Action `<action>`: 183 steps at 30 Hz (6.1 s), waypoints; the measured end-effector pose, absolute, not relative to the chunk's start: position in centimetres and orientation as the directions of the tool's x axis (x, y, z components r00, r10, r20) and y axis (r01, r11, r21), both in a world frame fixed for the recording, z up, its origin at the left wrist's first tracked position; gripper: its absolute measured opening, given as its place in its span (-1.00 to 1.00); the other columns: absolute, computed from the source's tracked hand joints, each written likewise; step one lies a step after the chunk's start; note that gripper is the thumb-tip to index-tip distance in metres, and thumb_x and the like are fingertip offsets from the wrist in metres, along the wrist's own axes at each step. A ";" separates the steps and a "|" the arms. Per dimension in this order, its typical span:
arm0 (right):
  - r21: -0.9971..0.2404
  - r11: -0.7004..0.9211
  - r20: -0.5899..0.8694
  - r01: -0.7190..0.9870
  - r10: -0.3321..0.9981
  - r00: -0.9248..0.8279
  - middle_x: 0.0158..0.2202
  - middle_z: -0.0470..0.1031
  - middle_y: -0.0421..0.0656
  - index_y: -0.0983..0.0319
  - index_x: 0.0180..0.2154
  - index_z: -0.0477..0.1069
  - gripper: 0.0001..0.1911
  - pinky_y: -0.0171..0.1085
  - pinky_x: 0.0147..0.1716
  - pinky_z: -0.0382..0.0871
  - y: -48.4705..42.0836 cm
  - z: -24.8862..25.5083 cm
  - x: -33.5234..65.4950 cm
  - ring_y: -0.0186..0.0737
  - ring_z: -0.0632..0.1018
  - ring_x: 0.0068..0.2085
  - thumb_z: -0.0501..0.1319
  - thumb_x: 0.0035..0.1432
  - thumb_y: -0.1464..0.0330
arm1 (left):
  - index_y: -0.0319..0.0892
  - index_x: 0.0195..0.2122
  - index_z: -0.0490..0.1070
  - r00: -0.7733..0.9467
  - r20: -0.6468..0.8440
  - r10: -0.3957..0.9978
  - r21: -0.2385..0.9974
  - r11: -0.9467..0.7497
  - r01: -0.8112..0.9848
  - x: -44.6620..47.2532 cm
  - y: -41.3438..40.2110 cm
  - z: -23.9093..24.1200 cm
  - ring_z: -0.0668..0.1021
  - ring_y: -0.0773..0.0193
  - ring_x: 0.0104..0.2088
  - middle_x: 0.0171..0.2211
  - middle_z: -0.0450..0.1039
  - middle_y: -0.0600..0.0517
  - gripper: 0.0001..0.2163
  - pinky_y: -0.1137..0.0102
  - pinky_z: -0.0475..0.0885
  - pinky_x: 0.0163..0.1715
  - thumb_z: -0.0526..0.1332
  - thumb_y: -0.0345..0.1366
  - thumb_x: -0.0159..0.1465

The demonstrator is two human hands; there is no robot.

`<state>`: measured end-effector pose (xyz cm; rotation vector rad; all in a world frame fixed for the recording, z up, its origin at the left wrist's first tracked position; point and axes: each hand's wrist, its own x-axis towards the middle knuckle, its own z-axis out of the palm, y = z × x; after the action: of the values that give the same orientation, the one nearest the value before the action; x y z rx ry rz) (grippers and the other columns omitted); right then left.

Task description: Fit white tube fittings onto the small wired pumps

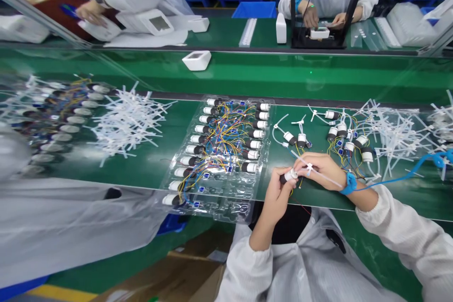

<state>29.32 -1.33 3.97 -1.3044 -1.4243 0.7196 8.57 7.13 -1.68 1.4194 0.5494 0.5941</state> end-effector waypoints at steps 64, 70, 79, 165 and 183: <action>-0.945 -0.126 -0.207 -0.300 0.945 0.253 -0.23 0.74 -0.11 0.23 -0.14 0.57 -0.64 -0.18 -0.12 0.70 -0.8 3.0 30.1 -0.21 0.74 -0.24 0.56 0.25 0.12 | -0.09 0.32 0.47 0.614 -0.234 0.753 0.915 0.384 -0.122 10.4 7.4 -1.1 0.65 0.24 -0.19 -0.08 0.62 -0.03 -0.44 0.36 0.60 -0.15 0.51 -0.13 0.33; -0.940 -0.063 -0.180 -0.335 0.926 0.331 -0.20 0.74 -0.13 0.20 -0.23 0.53 -0.59 -0.18 -0.10 0.71 -0.6 2.5 28.4 -0.22 0.73 -0.24 0.65 0.12 0.15 | -0.06 0.35 0.43 0.615 -0.222 0.757 0.915 0.379 -0.137 10.5 7.4 -0.9 0.65 0.25 -0.13 0.08 0.61 -0.07 -0.41 0.38 0.60 -0.14 0.52 -0.15 0.33; -0.952 -0.051 -0.148 -0.302 0.940 0.308 -0.22 0.70 -0.16 0.16 -0.24 0.45 -0.58 -0.17 -0.10 0.68 -0.6 2.7 27.8 -0.23 0.71 -0.24 0.60 0.20 0.11 | -0.06 0.33 0.44 0.611 -0.226 0.758 0.903 0.399 -0.160 10.4 7.3 -0.8 0.70 0.22 -0.11 0.08 0.63 -0.07 -0.43 0.28 0.64 0.01 0.52 -0.12 0.35; -0.994 0.008 -0.017 -0.109 0.974 0.226 -0.14 0.62 -0.12 0.19 -0.16 0.67 -0.65 -0.17 -0.08 0.69 -0.7 1.5 28.4 -0.18 0.69 -0.21 0.48 0.34 0.03 | -0.07 0.16 0.50 0.622 -0.154 0.768 0.941 0.305 -0.144 10.0 7.1 -1.2 0.69 0.17 -0.03 0.03 0.63 -0.03 -0.59 0.26 0.62 0.08 0.51 -0.12 0.36; -0.966 0.159 0.116 -0.205 0.971 0.207 -0.16 0.70 -0.04 0.02 0.06 0.72 -0.57 -0.12 -0.21 0.71 -2.8 2.6 30.7 -0.01 0.72 -0.22 0.56 0.23 0.00 | -0.02 0.20 0.52 0.746 0.175 0.643 0.909 -0.397 0.129 8.8 5.9 7.9 0.70 0.00 0.03 0.04 0.67 -0.10 -0.72 0.14 0.62 0.04 0.27 -0.36 0.51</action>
<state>30.70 -2.85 2.64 -1.0333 -0.9704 1.0647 8.84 5.90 7.90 1.9266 0.5901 0.6326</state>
